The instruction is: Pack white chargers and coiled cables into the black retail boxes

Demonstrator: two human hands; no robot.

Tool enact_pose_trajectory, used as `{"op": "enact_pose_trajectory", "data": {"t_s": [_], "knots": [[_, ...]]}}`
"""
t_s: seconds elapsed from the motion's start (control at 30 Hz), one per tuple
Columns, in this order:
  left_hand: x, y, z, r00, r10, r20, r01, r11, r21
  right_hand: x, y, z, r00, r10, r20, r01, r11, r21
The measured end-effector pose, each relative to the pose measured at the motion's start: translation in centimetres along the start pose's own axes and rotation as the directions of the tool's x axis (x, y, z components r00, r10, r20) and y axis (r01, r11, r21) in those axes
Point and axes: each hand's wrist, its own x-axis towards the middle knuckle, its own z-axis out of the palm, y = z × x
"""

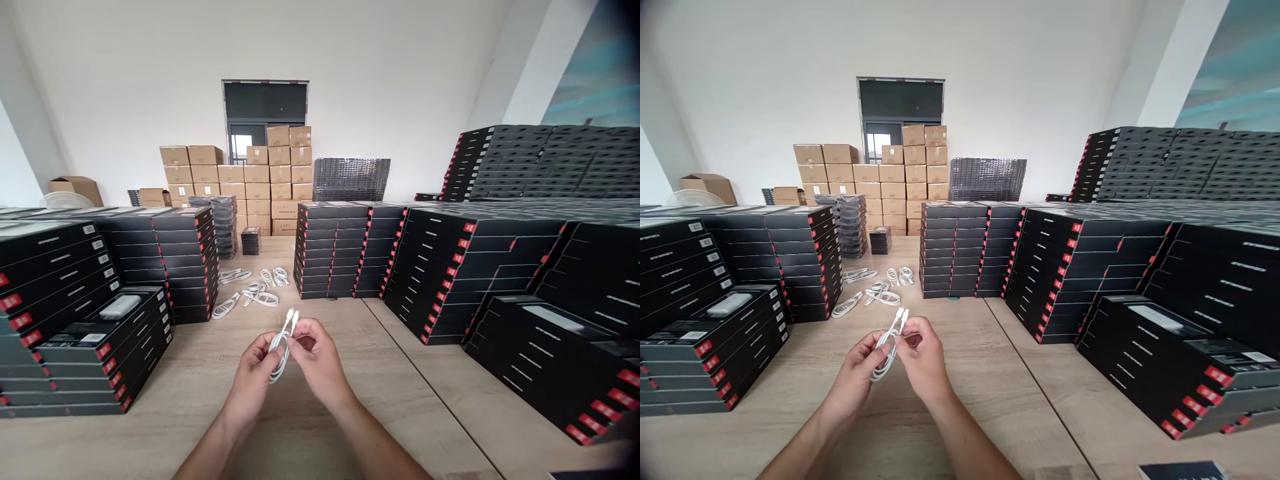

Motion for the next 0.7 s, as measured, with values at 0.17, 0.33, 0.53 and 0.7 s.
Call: {"op": "enact_pose_trajectory", "data": {"t_s": [0.17, 0.33, 0.53, 0.7], "knots": [[0.0, 0.0, 0.0, 1.0, 0.031, 0.001, -0.031, 0.999, 0.018, -0.1, 0.1, -0.1, 0.983, -0.178, -0.04, 0.161, 0.952, -0.261], [0.0, -0.4, 0.1, 0.996, 0.083, -0.034, -0.077, 0.985, 0.154, -0.1, 0.5, -0.4, 0.994, -0.108, -0.019, 0.1, 0.963, -0.252], [0.8, -1.7, -0.3, 0.985, 0.067, -0.156, -0.033, 0.978, 0.207, 1.0, -0.3, -1.6, 0.996, -0.069, -0.06, 0.055, 0.976, -0.211], [0.5, -1.7, -1.0, 0.991, 0.027, -0.134, 0.008, 0.968, 0.252, -0.6, -5.0, -6.7, 0.983, -0.086, -0.16, 0.036, 0.954, -0.296]]}}
